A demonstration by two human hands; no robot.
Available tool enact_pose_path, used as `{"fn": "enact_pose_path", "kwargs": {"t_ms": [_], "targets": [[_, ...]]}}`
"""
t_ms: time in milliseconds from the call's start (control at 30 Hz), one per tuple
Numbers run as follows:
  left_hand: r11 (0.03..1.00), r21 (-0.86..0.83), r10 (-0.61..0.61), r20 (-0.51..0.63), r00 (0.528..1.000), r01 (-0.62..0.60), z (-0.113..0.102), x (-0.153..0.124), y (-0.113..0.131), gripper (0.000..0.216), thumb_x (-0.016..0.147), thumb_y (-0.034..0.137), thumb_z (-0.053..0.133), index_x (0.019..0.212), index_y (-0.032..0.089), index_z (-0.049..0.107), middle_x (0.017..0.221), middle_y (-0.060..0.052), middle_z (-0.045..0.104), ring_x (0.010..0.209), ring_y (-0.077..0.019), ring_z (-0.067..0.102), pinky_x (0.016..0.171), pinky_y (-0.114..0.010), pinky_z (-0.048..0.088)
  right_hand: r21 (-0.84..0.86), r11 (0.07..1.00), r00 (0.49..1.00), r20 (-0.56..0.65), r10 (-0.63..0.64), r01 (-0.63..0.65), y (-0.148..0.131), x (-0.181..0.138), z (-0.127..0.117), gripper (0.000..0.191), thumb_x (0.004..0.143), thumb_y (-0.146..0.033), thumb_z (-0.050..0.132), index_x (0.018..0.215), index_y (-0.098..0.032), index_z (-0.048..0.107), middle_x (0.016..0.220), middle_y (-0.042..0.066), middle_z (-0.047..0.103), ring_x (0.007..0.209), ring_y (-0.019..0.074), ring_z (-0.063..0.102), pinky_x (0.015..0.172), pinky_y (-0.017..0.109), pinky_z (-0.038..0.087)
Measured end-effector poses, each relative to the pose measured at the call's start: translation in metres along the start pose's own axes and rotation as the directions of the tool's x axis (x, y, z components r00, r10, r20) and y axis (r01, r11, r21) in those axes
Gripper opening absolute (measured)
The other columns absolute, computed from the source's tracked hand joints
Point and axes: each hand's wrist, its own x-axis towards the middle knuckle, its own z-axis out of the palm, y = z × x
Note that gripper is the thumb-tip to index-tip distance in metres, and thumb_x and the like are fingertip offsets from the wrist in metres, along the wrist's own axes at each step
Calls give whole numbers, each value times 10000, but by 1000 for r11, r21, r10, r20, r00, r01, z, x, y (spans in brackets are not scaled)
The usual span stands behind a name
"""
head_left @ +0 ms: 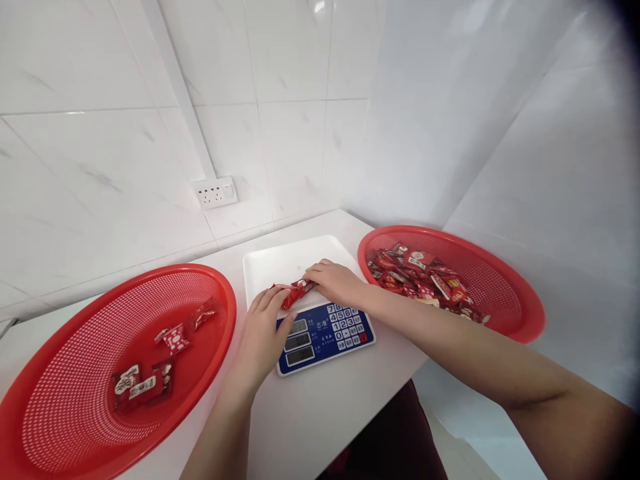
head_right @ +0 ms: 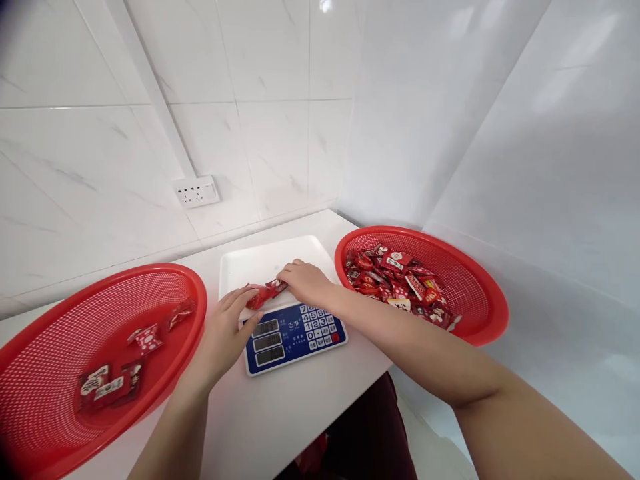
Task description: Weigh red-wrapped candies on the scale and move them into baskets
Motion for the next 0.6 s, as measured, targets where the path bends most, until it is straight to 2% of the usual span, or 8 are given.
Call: {"fn": "enact_pose_path", "kwargs": {"t_ms": [133, 233, 333, 433, 500, 600], "targets": [[994, 61, -90, -5, 996, 91, 4, -2, -4, 390, 872, 314, 472, 1249, 250, 550, 1368, -136, 448, 1235, -329, 425, 965, -510, 381, -46, 995, 993, -80, 85, -89, 3, 8, 1, 259, 852, -132, 446, 932, -201, 682, 975, 100, 658, 977, 246, 542, 808, 373, 435], [994, 67, -90, -4, 996, 90, 5, -1, -6, 381, 867, 297, 483, 1237, 262, 564, 1334, -131, 485, 1215, -328, 443, 958, -511, 384, -32, 990, 984, -124, 131, -136, 2, 9, -5, 270, 857, -130, 425, 919, -197, 679, 951, 94, 655, 930, 229, 565, 782, 359, 441], [997, 32, -67, -15, 998, 68, 3, 1, -7, 373, 886, 258, 445, 1243, 250, 553, 1290, -124, 538, 1192, -303, 470, 958, -487, 391, 9, 995, 986, -135, 102, -102, -6, 6, -8, 262, 852, -138, 437, 952, -206, 669, 984, 72, 656, 957, 212, 567, 802, 347, 448], [997, -46, -70, -57, 996, 68, 0, 4, -7, 380, 912, 227, 376, 1258, 236, 534, 1244, -116, 587, 1127, -273, 532, 927, -448, 419, 57, 998, 992, -125, 16, -9, -20, 2, -5, 298, 836, -140, 469, 1081, -200, 627, 1107, 61, 633, 1063, 196, 527, 881, 339, 433], [989, -96, -127, -108, 986, 117, -2, 5, -7, 374, 918, 239, 366, 1244, 226, 549, 1180, -112, 627, 1058, -264, 575, 888, -423, 443, 139, 990, 991, -133, -3, 21, -29, 1, -2, 361, 821, -161, 507, 1174, -180, 574, 1183, 83, 601, 1116, 211, 499, 925, 370, 413], [949, -211, -272, -182, 945, 233, -7, 4, -5, 361, 918, 308, 388, 1210, 212, 577, 1099, -101, 661, 1016, -255, 595, 875, -407, 449, 405, 914, 990, -127, 63, -7, -40, 2, -1, 371, 814, -232, 547, 1181, -174, 548, 1163, 102, 604, 1051, 207, 544, 890, 386, 435]]}}
